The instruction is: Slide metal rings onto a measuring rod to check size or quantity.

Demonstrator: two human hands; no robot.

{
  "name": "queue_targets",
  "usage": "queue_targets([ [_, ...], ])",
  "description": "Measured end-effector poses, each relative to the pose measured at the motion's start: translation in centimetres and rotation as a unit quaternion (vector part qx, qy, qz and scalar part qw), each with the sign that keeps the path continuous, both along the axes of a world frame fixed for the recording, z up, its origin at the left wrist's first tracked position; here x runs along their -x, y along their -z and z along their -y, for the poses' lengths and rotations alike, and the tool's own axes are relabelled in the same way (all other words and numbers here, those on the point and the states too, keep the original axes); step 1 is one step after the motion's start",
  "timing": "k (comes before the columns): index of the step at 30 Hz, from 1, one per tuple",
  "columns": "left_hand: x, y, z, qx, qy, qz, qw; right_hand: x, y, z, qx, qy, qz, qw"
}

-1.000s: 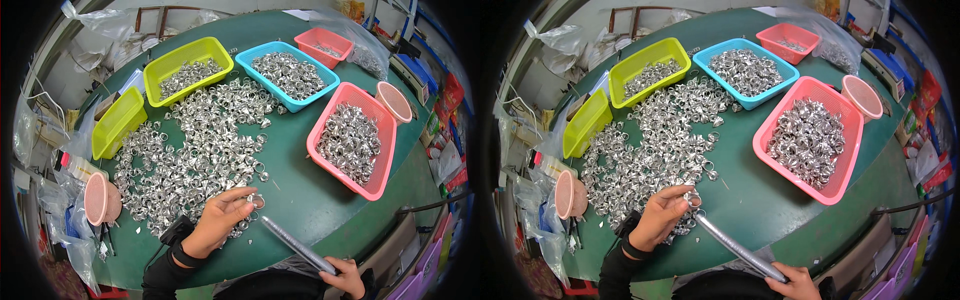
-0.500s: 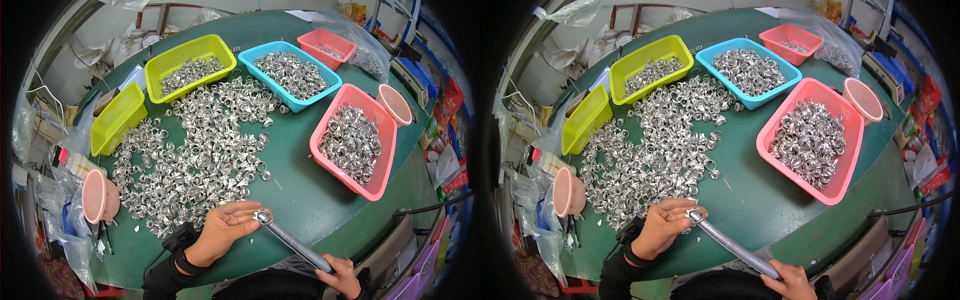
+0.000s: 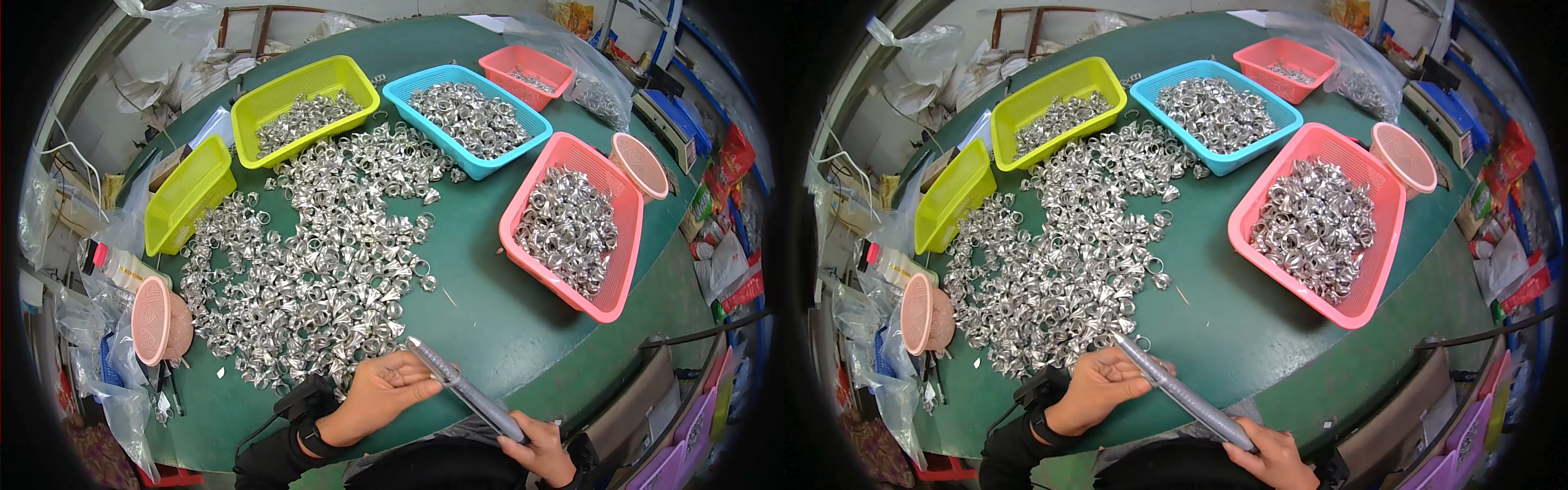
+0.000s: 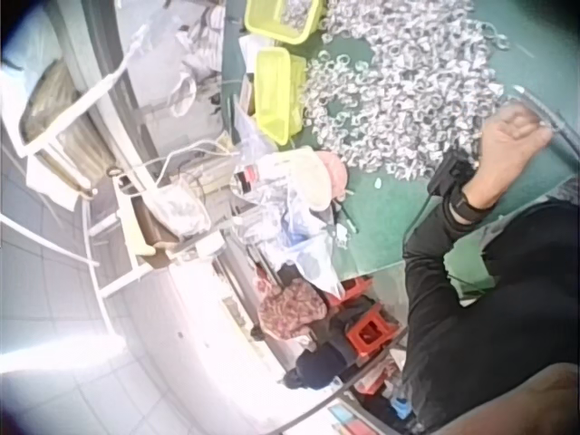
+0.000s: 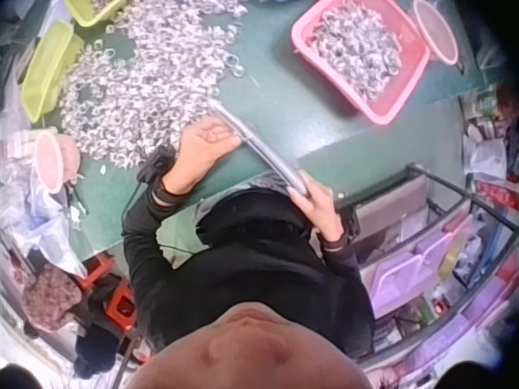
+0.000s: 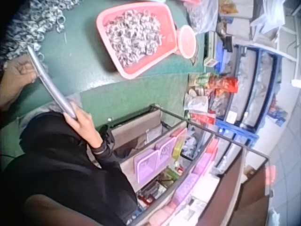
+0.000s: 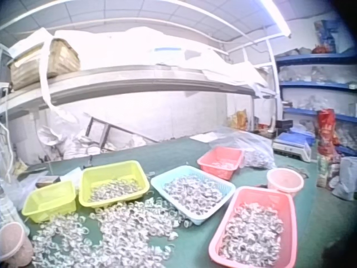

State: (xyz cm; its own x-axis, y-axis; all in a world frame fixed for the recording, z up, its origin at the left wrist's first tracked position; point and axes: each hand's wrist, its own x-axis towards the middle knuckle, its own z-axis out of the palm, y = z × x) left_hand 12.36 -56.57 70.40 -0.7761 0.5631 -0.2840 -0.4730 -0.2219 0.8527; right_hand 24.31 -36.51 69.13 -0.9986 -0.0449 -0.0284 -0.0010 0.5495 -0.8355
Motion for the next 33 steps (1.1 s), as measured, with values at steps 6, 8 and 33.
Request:
queue_targets([
  [6,-0.2,0.5,-0.3,0.007,0.0,-0.053,0.999,1.2,-0.2,1.6,0.096,0.042,0.024,0.994],
  [8,0.2,0.4,-0.1,0.016,0.005,-0.043,0.999,1.2,-0.1,2.1,0.12,0.058,0.043,0.99],
  [33,12.1,-7.0,-6.5,0.264,-0.07,-0.653,0.706,-3.2,0.5,-0.5,0.156,0.159,0.128,0.966],
])
